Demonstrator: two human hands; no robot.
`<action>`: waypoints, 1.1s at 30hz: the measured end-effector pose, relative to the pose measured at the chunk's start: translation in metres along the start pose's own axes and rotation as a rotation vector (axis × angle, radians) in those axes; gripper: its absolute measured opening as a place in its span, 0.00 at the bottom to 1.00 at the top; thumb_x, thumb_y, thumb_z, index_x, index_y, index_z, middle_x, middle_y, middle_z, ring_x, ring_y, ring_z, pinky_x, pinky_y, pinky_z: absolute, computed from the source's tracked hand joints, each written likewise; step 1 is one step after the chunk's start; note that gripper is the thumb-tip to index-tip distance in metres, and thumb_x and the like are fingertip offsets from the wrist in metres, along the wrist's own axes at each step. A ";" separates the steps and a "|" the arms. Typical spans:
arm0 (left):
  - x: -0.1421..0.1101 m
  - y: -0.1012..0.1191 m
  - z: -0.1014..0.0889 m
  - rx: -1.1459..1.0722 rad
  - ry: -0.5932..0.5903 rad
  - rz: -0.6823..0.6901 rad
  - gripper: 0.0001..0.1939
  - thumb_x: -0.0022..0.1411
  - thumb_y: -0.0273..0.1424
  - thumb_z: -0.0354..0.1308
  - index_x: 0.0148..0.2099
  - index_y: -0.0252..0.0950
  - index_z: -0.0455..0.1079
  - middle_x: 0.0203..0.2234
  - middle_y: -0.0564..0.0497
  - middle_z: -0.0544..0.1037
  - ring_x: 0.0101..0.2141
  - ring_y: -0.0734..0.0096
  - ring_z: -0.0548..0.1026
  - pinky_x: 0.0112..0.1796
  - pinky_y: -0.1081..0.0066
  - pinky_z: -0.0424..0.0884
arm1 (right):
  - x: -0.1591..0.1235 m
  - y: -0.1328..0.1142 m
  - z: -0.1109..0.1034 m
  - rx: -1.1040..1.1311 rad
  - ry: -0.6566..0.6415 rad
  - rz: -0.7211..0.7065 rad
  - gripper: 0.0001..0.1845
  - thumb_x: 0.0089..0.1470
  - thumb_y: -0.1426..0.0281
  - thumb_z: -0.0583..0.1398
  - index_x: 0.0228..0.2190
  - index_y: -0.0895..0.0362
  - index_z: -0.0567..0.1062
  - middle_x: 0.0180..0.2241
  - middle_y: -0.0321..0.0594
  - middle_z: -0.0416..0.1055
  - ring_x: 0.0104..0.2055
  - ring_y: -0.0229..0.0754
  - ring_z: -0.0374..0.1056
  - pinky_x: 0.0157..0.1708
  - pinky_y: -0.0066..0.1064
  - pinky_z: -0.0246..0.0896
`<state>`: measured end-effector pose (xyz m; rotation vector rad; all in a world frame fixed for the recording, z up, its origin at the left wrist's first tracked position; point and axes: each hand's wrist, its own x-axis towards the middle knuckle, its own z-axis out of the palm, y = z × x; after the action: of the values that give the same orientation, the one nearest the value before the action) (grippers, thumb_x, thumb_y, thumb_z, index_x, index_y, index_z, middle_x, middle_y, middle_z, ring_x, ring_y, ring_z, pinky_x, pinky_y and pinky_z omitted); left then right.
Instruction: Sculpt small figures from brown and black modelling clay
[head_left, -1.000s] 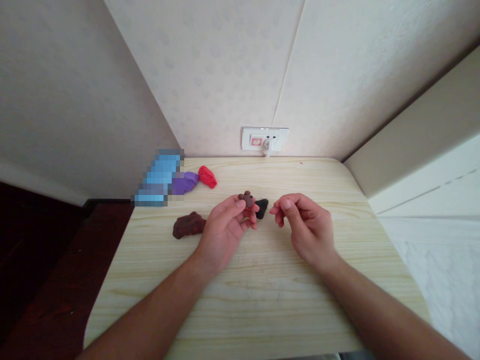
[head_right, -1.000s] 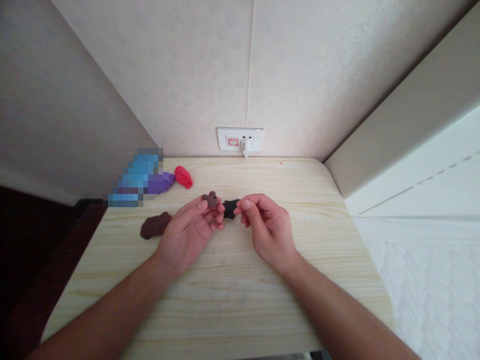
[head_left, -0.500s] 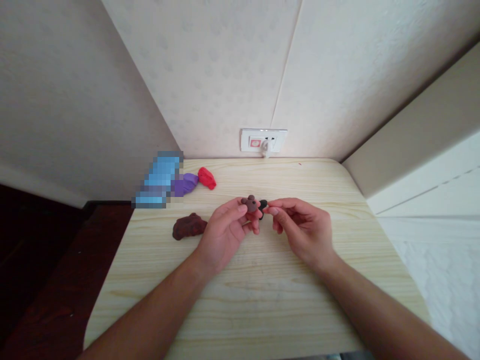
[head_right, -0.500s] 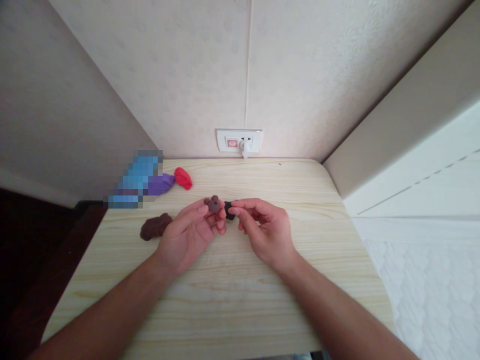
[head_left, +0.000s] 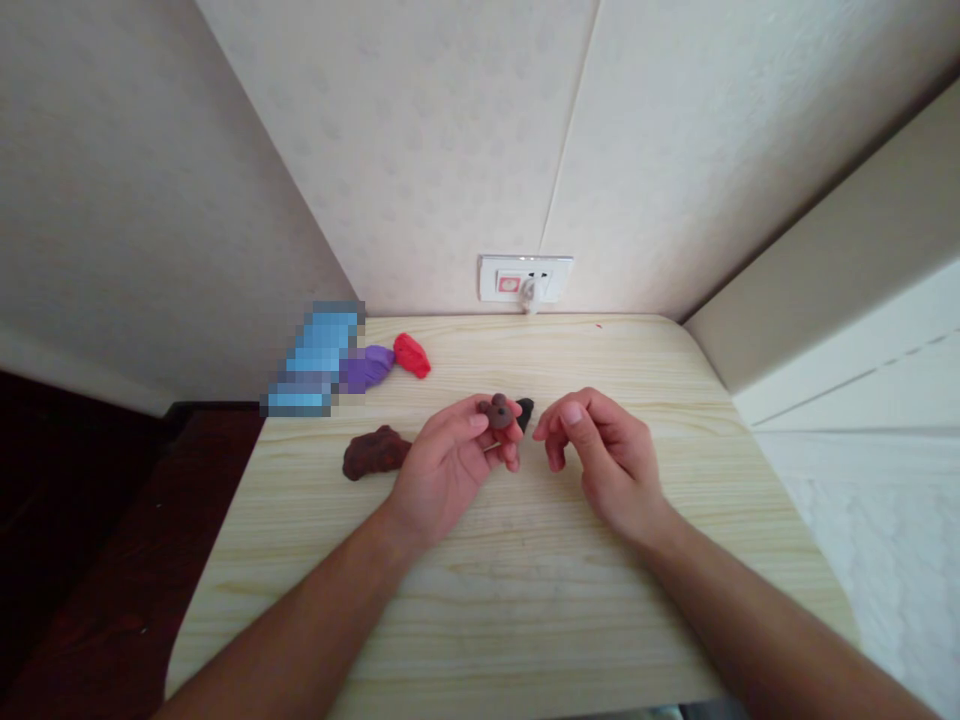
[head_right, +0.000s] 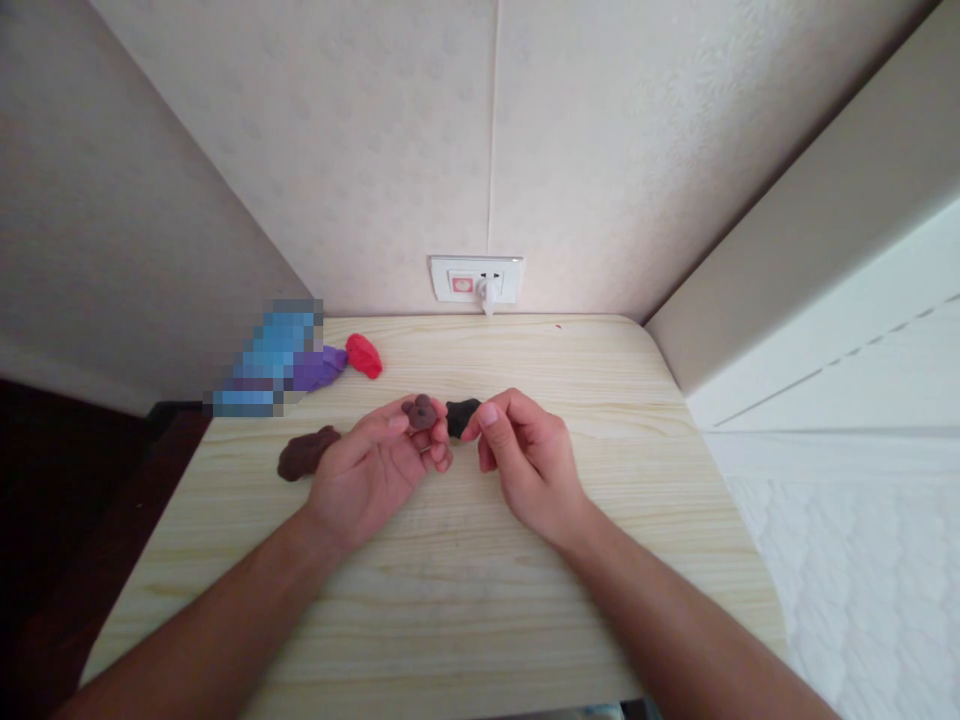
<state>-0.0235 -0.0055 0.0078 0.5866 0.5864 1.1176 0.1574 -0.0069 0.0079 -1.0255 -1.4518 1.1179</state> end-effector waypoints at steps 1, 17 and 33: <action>0.000 0.000 0.000 -0.001 0.002 0.002 0.11 0.59 0.30 0.60 0.40 0.29 0.79 0.30 0.45 0.77 0.30 0.67 0.74 0.34 0.68 0.70 | 0.000 0.001 0.001 0.025 -0.004 0.011 0.12 0.67 0.61 0.60 0.33 0.55 0.75 0.23 0.34 0.70 0.23 0.34 0.64 0.24 0.28 0.59; 0.002 0.002 0.003 -0.017 0.072 0.024 0.09 0.58 0.32 0.63 0.37 0.30 0.78 0.28 0.47 0.77 0.29 0.69 0.74 0.32 0.70 0.71 | 0.002 0.005 0.004 -0.034 0.008 -0.051 0.08 0.54 0.69 0.71 0.34 0.55 0.77 0.28 0.36 0.74 0.23 0.33 0.65 0.22 0.27 0.60; 0.003 0.000 0.003 -0.016 0.107 0.048 0.12 0.55 0.26 0.69 0.42 0.28 0.78 0.31 0.45 0.84 0.27 0.75 0.77 0.31 0.76 0.74 | 0.001 -0.004 0.001 -0.196 -0.062 -0.173 0.11 0.65 0.69 0.62 0.30 0.58 0.77 0.25 0.36 0.71 0.25 0.33 0.63 0.26 0.27 0.59</action>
<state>-0.0204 -0.0029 0.0100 0.5320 0.6583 1.2038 0.1564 -0.0069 0.0117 -0.9849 -1.6915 0.9034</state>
